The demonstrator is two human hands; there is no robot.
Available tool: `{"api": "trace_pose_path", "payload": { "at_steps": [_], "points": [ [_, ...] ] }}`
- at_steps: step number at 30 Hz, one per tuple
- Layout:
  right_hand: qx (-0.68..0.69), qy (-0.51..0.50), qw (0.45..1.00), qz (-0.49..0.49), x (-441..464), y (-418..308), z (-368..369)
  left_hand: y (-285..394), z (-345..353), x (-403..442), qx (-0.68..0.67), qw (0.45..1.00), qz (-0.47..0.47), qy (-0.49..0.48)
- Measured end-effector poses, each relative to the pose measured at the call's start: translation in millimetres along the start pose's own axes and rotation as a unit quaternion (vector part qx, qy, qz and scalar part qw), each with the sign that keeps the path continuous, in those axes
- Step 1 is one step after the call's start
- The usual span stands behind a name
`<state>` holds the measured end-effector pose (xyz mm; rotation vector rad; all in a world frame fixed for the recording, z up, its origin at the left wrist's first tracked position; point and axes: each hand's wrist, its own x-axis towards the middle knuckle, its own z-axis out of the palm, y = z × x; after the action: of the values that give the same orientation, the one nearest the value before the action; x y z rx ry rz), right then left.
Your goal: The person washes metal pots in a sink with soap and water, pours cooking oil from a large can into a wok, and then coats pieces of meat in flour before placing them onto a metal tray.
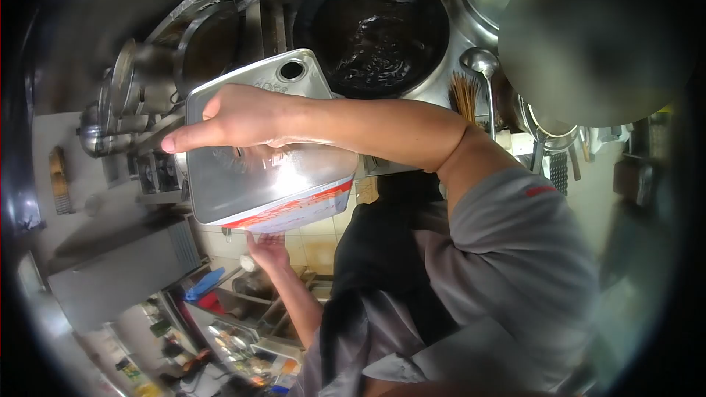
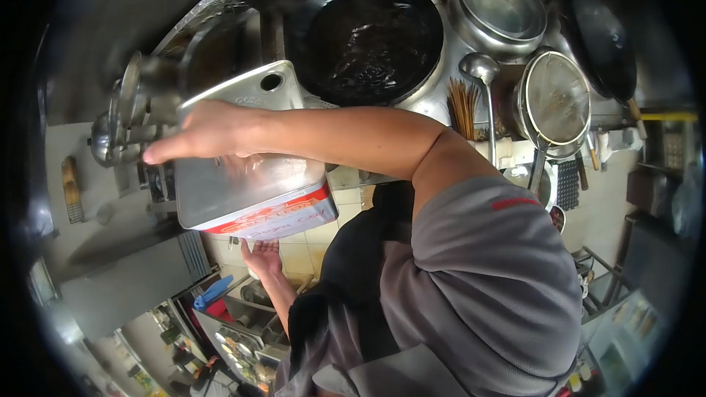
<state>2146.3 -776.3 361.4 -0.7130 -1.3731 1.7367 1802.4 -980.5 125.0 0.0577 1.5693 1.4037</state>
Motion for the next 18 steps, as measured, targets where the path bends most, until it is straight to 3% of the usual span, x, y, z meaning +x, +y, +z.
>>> {"api": "trace_pose_path", "payload": {
  "at_steps": [11,13,17,18],
  "points": [
    [-0.122,-0.029,0.992,0.024,-11.5,-34.2,160.9,-29.0,-47.0,-30.6,-0.159,0.983,-0.033,-0.091],
    [-0.143,-0.034,0.985,0.086,-13.1,-39.6,200.0,-22.8,-71.7,-40.2,-0.162,0.979,-0.025,-0.125],
    [-0.075,-0.150,0.983,0.068,-23.8,-33.0,274.3,-18.0,-133.5,-53.4,-0.183,0.977,-0.014,-0.105],
    [-0.001,-0.199,0.978,0.056,-4.6,4.1,267.0,-19.3,-150.7,-57.0,-0.190,0.977,-0.007,-0.095]
  ]
}}
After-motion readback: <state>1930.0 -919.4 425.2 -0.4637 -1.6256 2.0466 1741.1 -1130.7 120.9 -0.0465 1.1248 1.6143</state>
